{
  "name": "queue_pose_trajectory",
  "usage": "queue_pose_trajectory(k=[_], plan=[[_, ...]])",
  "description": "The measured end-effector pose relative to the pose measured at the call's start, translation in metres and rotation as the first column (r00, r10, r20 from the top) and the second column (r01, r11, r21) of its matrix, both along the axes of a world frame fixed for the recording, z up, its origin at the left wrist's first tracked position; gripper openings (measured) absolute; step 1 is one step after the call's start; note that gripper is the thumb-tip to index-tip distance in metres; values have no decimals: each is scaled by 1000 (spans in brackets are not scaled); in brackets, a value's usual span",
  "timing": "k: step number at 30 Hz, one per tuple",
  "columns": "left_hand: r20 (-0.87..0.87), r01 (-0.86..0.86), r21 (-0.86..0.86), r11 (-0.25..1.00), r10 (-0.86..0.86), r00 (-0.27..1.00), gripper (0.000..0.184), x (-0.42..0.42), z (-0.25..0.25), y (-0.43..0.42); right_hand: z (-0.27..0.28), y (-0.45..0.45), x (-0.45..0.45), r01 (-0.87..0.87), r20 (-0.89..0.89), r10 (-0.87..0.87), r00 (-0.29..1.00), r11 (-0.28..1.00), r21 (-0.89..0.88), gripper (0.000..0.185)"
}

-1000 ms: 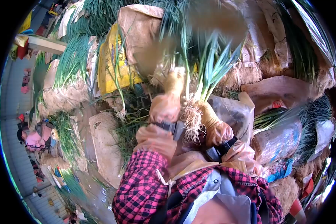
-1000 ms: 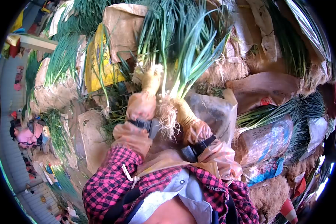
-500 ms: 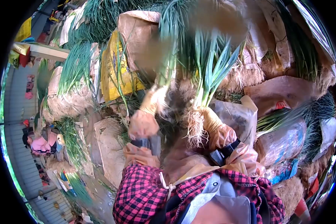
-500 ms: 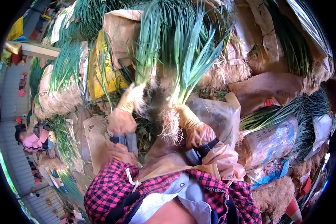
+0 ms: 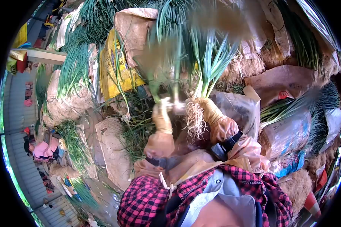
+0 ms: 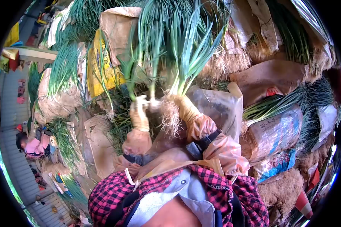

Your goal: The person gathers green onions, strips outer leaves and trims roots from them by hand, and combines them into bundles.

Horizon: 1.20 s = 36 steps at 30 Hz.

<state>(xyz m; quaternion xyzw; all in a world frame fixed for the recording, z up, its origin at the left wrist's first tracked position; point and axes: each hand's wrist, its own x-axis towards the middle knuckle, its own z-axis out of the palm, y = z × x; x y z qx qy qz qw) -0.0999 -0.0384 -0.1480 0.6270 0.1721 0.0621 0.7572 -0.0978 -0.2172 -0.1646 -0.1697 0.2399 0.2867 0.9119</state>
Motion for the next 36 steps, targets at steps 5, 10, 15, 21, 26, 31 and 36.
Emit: queue_pose_trajectory(k=[5,10,15,21,26,31,36], plan=[[-128,1,-395,918,-56,990,35,7,12,22,19,-2,-3,-43,4,43,999,999,14,19],[-90,263,24,964,-260,961,28,10,-9,-23,29,-5,-10,47,115,-31,993,989,-142,28],[-253,-207,-109,972,174,952,27,26,-20,33,19,-4,-5,153,117,-158,980,987,53,29],[-396,520,435,736,-362,844,45,90,-11,-44,3,6,-4,-18,64,34,997,972,-236,20],[-300,449,308,839,-362,883,24,76,19,-45,-6,0,-4,97,45,-87,995,944,-317,18],[-257,351,274,895,-284,924,43,71,13,-24,14,10,-7,11,69,14,997,942,-337,17],[-292,399,756,518,-279,915,36,117,-12,-50,10,12,-5,61,166,15,986,894,-445,19]])
